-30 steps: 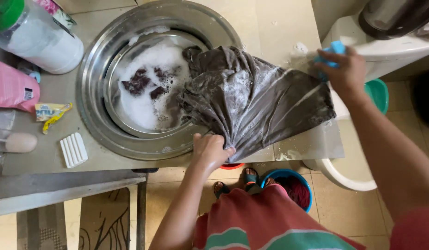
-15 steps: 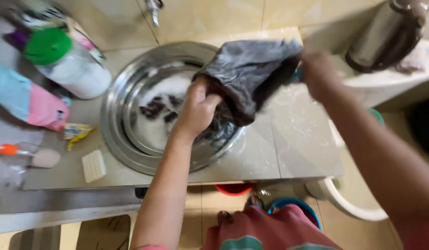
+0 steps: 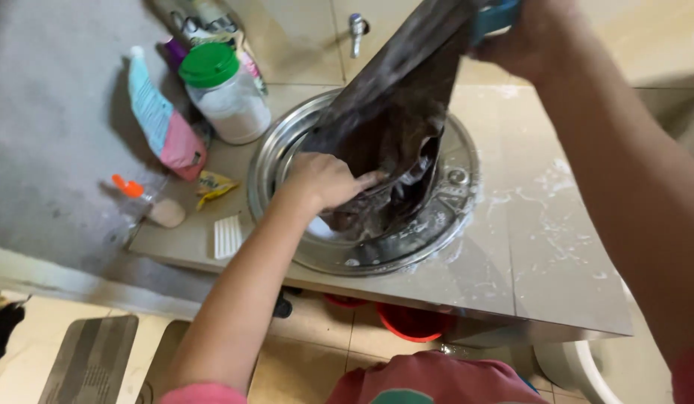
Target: Manually washing a piece of clothing in a basin using a scrub brush and soap.
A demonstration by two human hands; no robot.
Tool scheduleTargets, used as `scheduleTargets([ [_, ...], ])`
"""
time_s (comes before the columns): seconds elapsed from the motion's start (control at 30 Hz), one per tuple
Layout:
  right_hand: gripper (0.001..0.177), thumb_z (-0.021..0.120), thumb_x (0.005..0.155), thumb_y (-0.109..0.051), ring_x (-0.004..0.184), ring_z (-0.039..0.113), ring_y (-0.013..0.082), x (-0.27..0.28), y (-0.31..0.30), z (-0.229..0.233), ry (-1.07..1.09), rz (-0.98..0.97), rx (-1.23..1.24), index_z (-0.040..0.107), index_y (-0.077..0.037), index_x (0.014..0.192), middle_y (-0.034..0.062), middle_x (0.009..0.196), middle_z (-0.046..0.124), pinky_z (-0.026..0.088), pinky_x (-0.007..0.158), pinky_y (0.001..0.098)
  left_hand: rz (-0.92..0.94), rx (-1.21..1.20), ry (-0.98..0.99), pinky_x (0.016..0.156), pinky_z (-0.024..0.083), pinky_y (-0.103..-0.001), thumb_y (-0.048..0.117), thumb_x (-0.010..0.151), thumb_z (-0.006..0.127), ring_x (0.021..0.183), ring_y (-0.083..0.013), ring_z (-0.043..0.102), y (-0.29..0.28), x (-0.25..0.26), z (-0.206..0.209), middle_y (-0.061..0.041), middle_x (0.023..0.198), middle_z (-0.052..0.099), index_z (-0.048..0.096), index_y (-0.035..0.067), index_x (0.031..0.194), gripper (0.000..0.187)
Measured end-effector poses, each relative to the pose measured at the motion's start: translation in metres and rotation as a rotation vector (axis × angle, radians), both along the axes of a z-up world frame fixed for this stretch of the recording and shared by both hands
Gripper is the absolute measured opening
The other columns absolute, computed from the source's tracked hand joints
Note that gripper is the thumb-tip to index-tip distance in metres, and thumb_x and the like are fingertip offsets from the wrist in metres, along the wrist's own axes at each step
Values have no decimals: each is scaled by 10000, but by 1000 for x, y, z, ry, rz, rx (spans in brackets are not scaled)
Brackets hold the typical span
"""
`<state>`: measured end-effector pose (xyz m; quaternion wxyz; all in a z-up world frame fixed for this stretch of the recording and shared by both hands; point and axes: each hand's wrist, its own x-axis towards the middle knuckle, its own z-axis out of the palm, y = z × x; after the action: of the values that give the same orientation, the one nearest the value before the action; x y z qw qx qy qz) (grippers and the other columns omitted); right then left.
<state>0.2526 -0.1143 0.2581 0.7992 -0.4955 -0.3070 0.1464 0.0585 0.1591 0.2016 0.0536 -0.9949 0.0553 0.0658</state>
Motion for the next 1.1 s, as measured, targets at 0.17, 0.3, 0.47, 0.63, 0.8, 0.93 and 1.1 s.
scheduleTargets([
  [0.17,529,776,861,-295,967,729,270,26,37,-92,-94,-188,-478,662,28,1264,131,1096,743,609,865,419,327,-743,539,1139,223,-571,921,900,173,1435,-269,353,58,38,-44,-182,1525,505,678,-35,1379,1183],
  [0.3,845,871,827,-334,1057,703,268,-82,56,-99,-164,-337,-1017,404,72,1401,131,1109,730,537,976,426,148,-899,591,1167,273,-439,797,899,459,1455,-185,287,83,50,-67,-150,1596,325,424,13,1531,1007],
  [0.47,568,852,668,-643,1394,328,510,-149,81,-90,-559,-304,-1491,878,-223,1050,163,1611,323,383,1091,595,-103,-1622,539,1106,410,-318,534,1032,647,1159,-89,537,104,77,-73,48,1125,590,663,101,1127,443],
  [0.63,682,783,620,-804,1386,306,522,-150,102,-97,-708,-378,-1649,836,-266,1035,118,1693,110,344,1133,581,-243,-1534,436,988,406,-298,537,1076,651,1037,-84,506,105,98,-12,65,1092,556,630,120,1085,418],
  [0.8,734,790,694,-795,1376,357,453,-133,104,-122,-767,-462,-1751,836,-120,978,122,1728,92,399,1067,527,-368,-1755,368,1109,521,-365,613,943,641,1221,-136,646,79,66,69,-6,1278,706,647,118,1330,628],
  [0.93,489,745,734,-679,1303,447,422,-98,76,-126,-713,-594,-1735,833,-324,1057,63,1702,190,456,982,500,-532,-1964,453,1152,533,-438,605,939,678,1276,-215,653,86,78,75,-64,1363,687,592,87,1427,717],
  [1.1,562,695,800,-706,1251,486,469,-37,-1,-112,-604,-759,-1828,730,-397,1268,78,1663,288,488,891,540,-390,-2045,347,1090,564,-435,482,905,750,1193,-215,686,117,119,70,-65,1289,699,615,99,1350,603],
])
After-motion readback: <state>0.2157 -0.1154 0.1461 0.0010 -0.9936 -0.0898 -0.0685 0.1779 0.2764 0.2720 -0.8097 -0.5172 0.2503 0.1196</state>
